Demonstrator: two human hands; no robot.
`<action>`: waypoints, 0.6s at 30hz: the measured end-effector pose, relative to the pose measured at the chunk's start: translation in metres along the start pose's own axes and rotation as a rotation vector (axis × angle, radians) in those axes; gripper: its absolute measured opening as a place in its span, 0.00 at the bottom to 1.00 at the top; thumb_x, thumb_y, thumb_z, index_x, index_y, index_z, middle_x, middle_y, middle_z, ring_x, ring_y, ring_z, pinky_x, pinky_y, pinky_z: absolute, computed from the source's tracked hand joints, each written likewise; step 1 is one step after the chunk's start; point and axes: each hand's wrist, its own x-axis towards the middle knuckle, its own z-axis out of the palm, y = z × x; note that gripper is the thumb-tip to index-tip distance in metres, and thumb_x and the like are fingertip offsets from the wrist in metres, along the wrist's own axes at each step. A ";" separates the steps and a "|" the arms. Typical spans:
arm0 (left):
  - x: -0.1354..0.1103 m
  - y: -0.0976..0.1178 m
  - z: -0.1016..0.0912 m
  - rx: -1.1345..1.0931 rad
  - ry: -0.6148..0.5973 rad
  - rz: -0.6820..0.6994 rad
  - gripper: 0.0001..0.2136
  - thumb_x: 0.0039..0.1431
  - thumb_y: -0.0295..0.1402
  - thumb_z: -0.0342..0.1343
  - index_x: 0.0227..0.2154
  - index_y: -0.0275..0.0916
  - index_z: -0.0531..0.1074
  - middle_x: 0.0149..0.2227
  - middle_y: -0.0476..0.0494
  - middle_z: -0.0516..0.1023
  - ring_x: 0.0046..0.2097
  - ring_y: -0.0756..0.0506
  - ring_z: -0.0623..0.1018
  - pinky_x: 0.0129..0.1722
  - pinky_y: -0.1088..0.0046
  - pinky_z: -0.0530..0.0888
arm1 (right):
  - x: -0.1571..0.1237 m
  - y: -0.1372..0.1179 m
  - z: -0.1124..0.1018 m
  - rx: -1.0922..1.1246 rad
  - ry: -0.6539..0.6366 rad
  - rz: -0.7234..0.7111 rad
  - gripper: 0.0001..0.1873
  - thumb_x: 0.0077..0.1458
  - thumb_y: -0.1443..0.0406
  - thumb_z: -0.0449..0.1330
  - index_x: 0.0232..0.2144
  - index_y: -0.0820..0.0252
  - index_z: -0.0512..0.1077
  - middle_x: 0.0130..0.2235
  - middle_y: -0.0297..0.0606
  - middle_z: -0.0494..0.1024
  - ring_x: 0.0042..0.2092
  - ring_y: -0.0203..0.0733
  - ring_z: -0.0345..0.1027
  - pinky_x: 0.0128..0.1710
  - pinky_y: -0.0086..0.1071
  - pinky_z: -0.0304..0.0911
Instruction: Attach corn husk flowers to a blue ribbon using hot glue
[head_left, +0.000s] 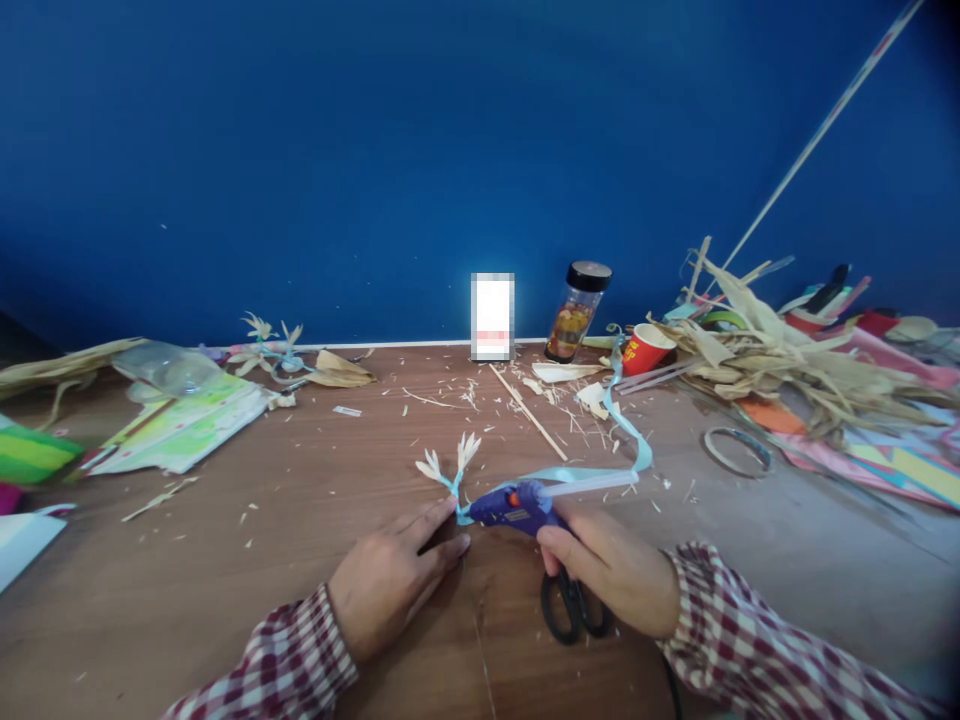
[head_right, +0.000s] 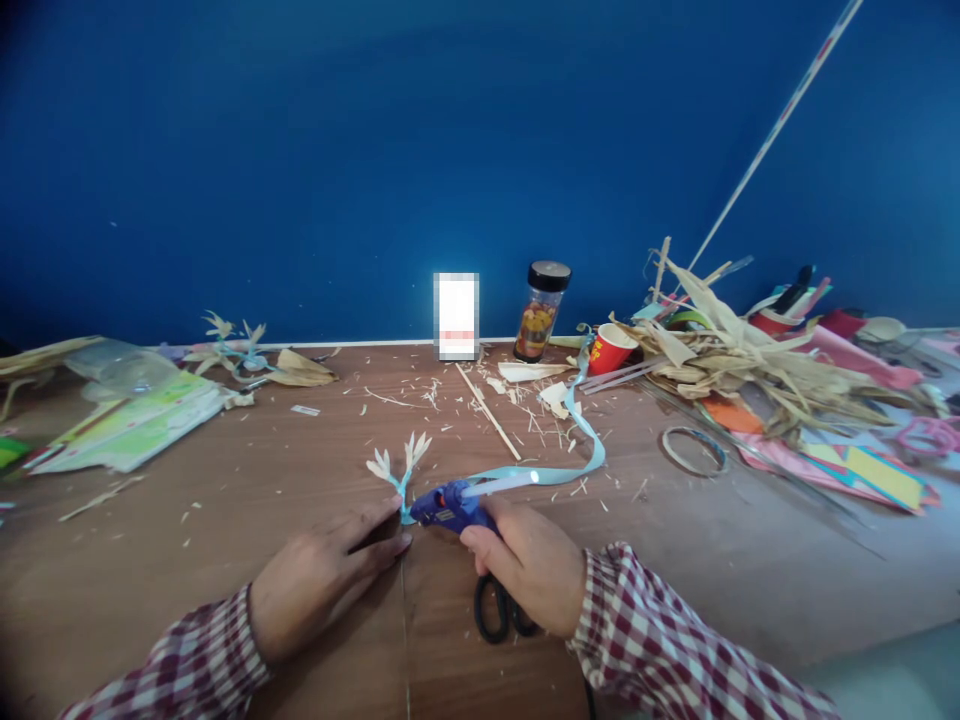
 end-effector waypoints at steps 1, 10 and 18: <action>0.000 0.000 -0.001 0.005 0.000 0.001 0.15 0.58 0.34 0.46 0.48 0.48 0.66 0.52 0.42 0.67 0.46 0.43 0.73 0.42 0.65 0.71 | 0.000 0.000 0.000 0.006 -0.009 0.005 0.18 0.59 0.59 0.42 0.26 0.62 0.66 0.25 0.34 0.70 0.28 0.35 0.63 0.30 0.30 0.55; 0.000 0.000 -0.002 0.027 0.037 0.035 0.15 0.57 0.33 0.47 0.47 0.48 0.67 0.53 0.43 0.67 0.47 0.44 0.72 0.43 0.66 0.72 | -0.003 0.003 0.005 -0.010 0.023 0.001 0.17 0.59 0.59 0.43 0.25 0.61 0.65 0.24 0.34 0.70 0.27 0.35 0.62 0.29 0.30 0.54; 0.002 0.002 -0.004 0.070 -0.031 0.005 0.14 0.57 0.34 0.46 0.46 0.49 0.67 0.52 0.42 0.68 0.47 0.42 0.72 0.42 0.64 0.72 | -0.008 0.004 0.003 0.014 0.008 -0.016 0.19 0.59 0.59 0.42 0.26 0.62 0.67 0.24 0.34 0.71 0.26 0.34 0.63 0.29 0.28 0.55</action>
